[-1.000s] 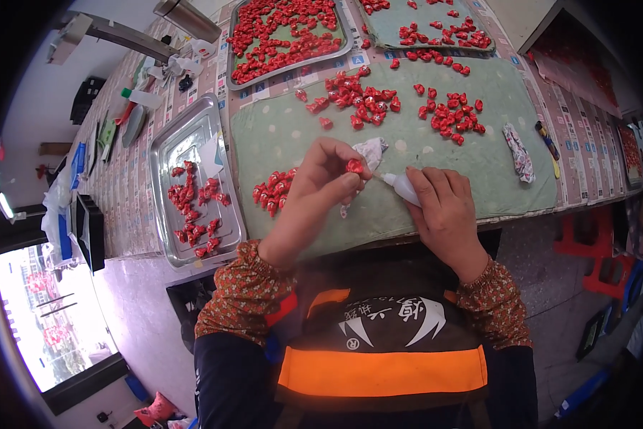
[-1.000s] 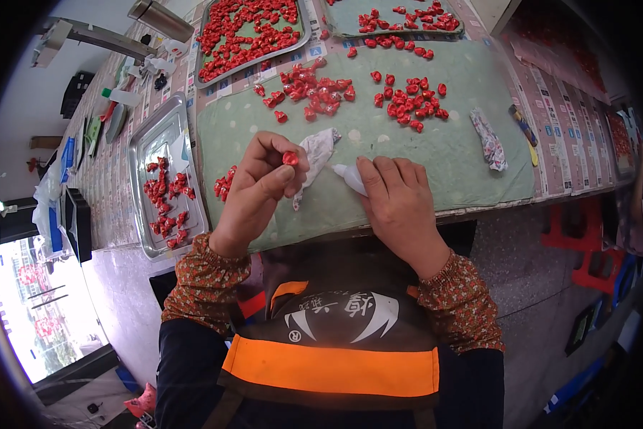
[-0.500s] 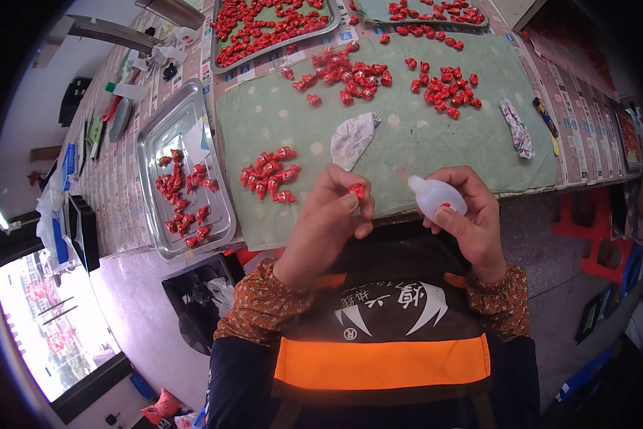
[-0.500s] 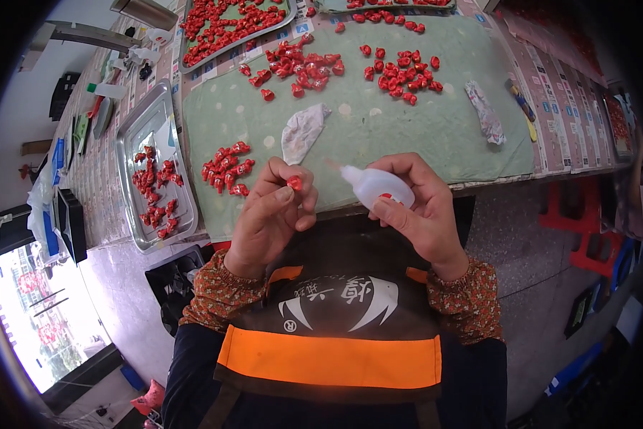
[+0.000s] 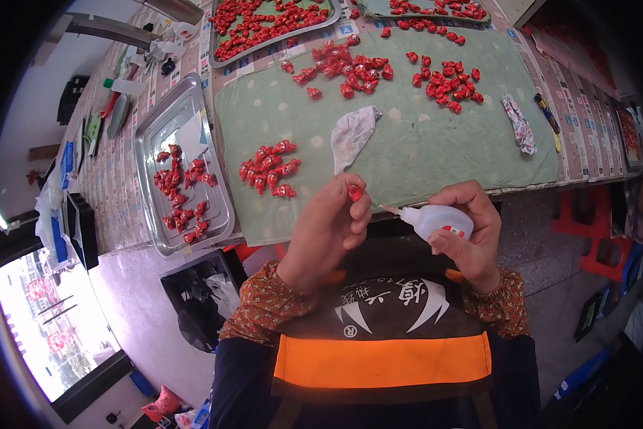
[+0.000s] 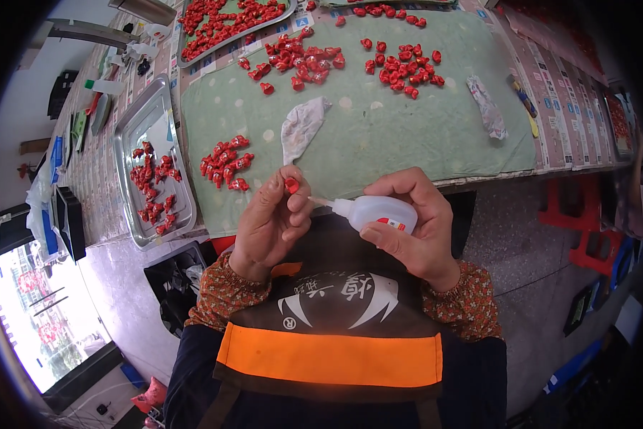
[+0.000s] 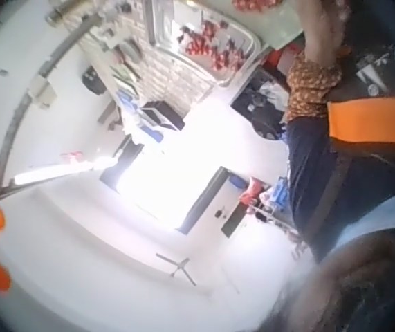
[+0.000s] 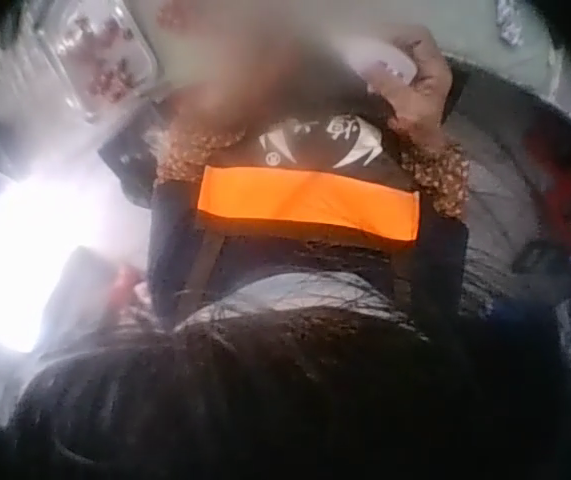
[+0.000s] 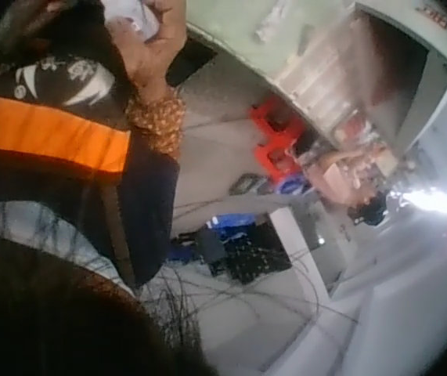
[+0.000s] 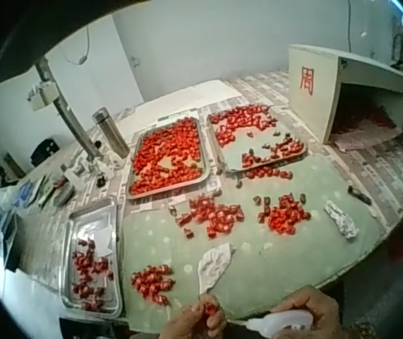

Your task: The person assembles figurine parts by applying glue from a bottle onto the pieces and joining components together by hand.

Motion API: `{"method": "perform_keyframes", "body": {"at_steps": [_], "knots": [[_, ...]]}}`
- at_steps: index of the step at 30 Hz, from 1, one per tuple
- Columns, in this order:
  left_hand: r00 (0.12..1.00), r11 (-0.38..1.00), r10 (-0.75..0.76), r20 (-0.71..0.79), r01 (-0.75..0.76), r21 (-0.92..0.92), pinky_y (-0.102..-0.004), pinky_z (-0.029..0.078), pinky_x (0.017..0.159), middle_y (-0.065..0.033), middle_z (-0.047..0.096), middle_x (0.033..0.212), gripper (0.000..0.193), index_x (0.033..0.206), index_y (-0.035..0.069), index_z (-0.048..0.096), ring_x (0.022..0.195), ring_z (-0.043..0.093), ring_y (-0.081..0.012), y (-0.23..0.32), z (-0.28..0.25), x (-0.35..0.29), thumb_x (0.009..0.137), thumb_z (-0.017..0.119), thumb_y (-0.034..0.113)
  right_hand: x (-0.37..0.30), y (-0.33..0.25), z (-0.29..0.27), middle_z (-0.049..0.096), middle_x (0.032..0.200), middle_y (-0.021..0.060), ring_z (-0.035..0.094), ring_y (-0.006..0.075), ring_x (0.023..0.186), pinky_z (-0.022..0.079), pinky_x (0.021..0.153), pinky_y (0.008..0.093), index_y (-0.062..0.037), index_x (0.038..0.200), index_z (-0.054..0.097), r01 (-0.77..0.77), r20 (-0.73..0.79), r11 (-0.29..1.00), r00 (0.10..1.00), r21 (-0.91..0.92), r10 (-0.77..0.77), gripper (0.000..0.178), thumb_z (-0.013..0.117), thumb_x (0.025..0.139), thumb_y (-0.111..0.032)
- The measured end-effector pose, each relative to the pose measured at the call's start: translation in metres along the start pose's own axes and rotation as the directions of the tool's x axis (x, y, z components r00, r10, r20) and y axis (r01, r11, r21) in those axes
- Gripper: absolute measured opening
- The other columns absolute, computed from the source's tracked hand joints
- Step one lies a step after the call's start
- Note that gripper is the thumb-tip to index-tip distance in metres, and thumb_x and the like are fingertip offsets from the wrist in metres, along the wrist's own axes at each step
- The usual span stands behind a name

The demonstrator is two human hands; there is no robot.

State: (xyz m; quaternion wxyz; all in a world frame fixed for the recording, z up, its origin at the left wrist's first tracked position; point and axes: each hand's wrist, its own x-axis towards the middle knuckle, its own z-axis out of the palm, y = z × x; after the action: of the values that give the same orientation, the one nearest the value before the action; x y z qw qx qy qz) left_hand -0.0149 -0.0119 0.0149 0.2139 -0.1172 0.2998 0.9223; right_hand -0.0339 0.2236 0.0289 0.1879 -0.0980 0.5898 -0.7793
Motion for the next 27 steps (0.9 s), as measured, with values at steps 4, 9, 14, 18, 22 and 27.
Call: {"method": "perform_keyframes", "body": {"at_steps": [4,9,14,18,22,27], "knots": [[0.997,0.981,-0.066,0.037,0.072,-0.179,-0.019,0.038,0.052,-0.0015,0.046,0.086,0.026,0.107,0.009,0.049,0.073,0.045,-0.0103,-0.01,-0.006,0.001,0.102,0.046,0.034,-0.001,-0.004,0.004,0.065,0.092,0.0073,0.062,0.0099,0.075,0.049,0.064,0.0219,-0.0009,0.107,0.054,0.25,0.029,0.915,0.967,-0.318,-0.254,0.039,0.079,0.078,-0.009],[0.991,0.942,-0.127,0.032,0.131,-0.308,-0.0196,0.041,0.059,-0.002,0.044,0.092,0.027,0.105,0.008,0.047,0.078,0.045,-0.0107,-0.019,-0.002,0.001,0.103,0.044,0.035,0.001,-0.008,0.012,0.066,0.085,0.011,0.066,0.0165,0.068,0.051,0.06,0.0265,-0.0008,0.106,0.055,0.436,0.112,0.708,0.883,-0.556,-0.455,0.038,0.079,0.077,-0.01],[0.987,0.932,-0.161,0.025,0.16,-0.325,-0.0204,0.041,0.062,-0.003,0.044,0.095,0.026,0.104,0.009,0.048,0.078,0.046,-0.0107,-0.022,0.001,-0.001,0.103,0.044,0.035,0.003,-0.009,0.014,0.065,0.077,0.013,0.064,0.0256,0.058,0.051,0.052,0.0307,-0.0002,0.102,0.059,0.553,0.206,0.577,0.805,-0.601,-0.557,0.036,0.079,0.073,-0.008],[0.988,0.94,-0.15,0.047,0.157,-0.304,-0.0202,0.039,0.06,-0.002,0.048,0.094,0.024,0.109,0.008,0.051,0.08,0.046,-0.0098,-0.023,0.002,-0.001,0.1,0.051,0.031,-0.001,-0.009,0.014,0.065,0.078,0.0127,0.062,0.0264,0.057,0.049,0.051,0.0321,-0.0001,0.101,0.06,0.541,0.218,0.554,0.811,-0.633,-0.544,0.036,0.079,0.071,-0.009],[0.988,0.943,-0.146,0.045,0.152,-0.296,-0.0205,0.04,0.061,-0.0021,0.049,0.094,0.024,0.109,0.008,0.051,0.08,0.046,-0.0099,-0.025,0.0,-0.001,0.1,0.05,0.03,-0.001,-0.008,0.014,0.065,0.078,0.0116,0.061,0.0261,0.055,0.049,0.05,0.0331,-0.0001,0.101,0.061,0.56,0.249,0.509,0.794,-0.654,-0.554,0.036,0.079,0.071,-0.008],[0.989,0.946,-0.138,0.046,0.146,-0.289,-0.0205,0.04,0.061,-0.0021,0.049,0.095,0.023,0.109,0.008,0.052,0.08,0.046,-0.0097,-0.026,0.0,-0.001,0.1,0.05,0.03,-0.001,-0.01,0.014,0.064,0.076,0.0111,0.061,0.0265,0.055,0.049,0.051,0.0333,-0.0004,0.103,0.061,0.562,0.28,0.483,0.796,-0.671,-0.537,0.037,0.078,0.071,-0.008]]}}
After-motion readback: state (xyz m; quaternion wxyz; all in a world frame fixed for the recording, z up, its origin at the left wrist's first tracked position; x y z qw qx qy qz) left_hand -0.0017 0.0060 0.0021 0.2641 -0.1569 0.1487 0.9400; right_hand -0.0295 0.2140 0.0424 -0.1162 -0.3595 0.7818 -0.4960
